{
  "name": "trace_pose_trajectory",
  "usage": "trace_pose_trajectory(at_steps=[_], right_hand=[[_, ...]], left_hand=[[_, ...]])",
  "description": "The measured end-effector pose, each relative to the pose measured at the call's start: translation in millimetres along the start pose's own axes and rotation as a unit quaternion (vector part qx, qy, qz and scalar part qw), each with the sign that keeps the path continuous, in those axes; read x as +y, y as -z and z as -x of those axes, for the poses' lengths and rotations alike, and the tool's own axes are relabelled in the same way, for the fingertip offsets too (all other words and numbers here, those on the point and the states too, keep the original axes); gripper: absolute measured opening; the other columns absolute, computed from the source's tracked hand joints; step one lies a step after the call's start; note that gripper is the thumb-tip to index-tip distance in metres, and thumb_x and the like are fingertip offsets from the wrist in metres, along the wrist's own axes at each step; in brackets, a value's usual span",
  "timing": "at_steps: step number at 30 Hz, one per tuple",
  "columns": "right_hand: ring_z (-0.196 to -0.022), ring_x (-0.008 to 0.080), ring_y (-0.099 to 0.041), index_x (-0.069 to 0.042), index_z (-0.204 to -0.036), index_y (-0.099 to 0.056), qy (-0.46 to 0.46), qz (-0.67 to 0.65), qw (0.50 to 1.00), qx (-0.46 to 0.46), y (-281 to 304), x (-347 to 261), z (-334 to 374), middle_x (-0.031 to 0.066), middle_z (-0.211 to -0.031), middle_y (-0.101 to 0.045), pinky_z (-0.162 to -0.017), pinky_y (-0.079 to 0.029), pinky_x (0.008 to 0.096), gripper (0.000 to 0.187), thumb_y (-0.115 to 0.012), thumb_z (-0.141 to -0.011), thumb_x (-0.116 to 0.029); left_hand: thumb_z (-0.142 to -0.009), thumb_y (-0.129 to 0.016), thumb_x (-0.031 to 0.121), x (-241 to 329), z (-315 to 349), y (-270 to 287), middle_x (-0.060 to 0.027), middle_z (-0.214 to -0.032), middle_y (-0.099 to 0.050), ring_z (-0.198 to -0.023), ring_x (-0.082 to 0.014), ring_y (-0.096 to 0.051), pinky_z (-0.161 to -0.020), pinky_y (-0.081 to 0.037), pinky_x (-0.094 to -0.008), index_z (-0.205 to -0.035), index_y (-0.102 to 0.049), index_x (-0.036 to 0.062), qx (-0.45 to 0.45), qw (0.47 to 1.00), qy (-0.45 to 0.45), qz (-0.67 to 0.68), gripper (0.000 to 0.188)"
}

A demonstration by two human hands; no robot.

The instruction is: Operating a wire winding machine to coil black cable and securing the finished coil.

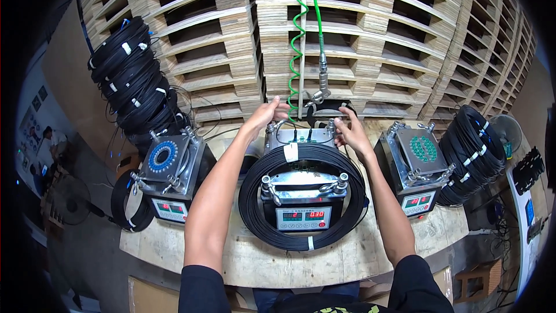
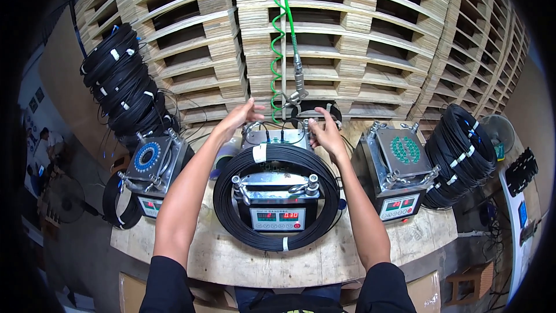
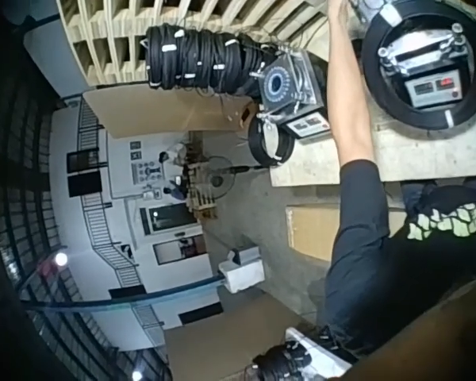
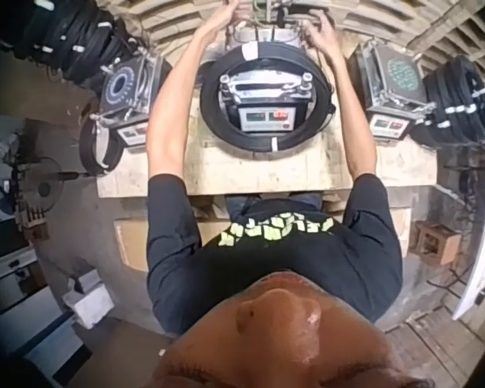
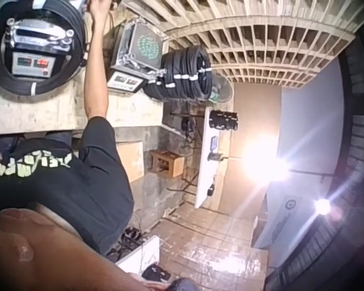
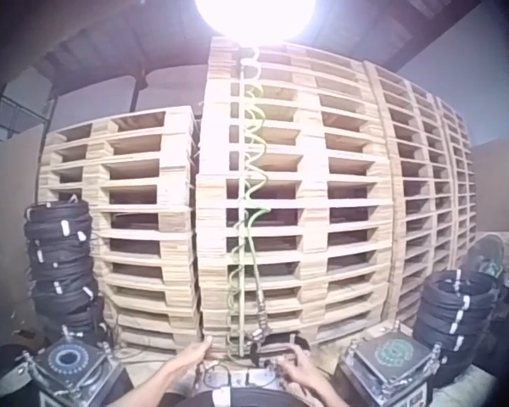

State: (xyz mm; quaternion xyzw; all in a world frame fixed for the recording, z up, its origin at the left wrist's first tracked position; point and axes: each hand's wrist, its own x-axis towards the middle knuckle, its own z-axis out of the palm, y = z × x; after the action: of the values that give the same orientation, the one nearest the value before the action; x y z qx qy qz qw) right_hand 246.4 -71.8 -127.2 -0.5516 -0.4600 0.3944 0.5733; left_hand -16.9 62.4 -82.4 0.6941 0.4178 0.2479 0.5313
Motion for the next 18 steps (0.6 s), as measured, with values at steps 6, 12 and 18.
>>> trace_pose_trajectory(at_steps=[6,12,18], right_hand=[[-0.090,0.0175,-0.061,-0.013,-0.158,-0.025,0.176,0.236,0.954,-0.053,26,38,-12,0.0147,-0.119,-0.061,-0.082,-0.052,0.0320,0.096,-0.083,-0.081,-0.010],[-0.097,0.0156,-0.062,-0.012,-0.158,-0.025,0.044,0.152,0.983,-0.088,-19,-11,12,0.0153,-0.116,-0.063,-0.084,-0.052,0.0292,0.102,-0.082,-0.075,0.002],[-0.081,0.0145,-0.054,-0.013,-0.156,-0.029,0.097,0.219,0.970,-0.030,1,15,2,0.0090,-0.100,-0.056,-0.075,-0.050,0.0259,0.100,-0.086,-0.074,-0.005]], left_hand=[[-0.102,-0.037,0.065,-27,-20,-27,-0.0044,-0.091,-0.069,-0.084,-0.0132,-0.063,-0.076,-0.052,-0.0313,-0.134,-0.064,0.0173,-0.039,0.959,0.043,0.278,0.064],[-0.097,-0.069,0.025,-92,-35,13,-0.0027,-0.085,-0.061,-0.075,-0.0140,-0.059,-0.069,-0.053,-0.0284,-0.111,-0.067,0.0080,0.125,0.852,0.002,0.508,0.022],[-0.091,-0.077,0.028,-83,-20,-5,-0.0030,-0.078,-0.061,-0.071,-0.0149,-0.059,-0.057,-0.049,-0.0272,-0.094,-0.065,0.0071,0.208,0.881,0.106,0.411,0.024]])
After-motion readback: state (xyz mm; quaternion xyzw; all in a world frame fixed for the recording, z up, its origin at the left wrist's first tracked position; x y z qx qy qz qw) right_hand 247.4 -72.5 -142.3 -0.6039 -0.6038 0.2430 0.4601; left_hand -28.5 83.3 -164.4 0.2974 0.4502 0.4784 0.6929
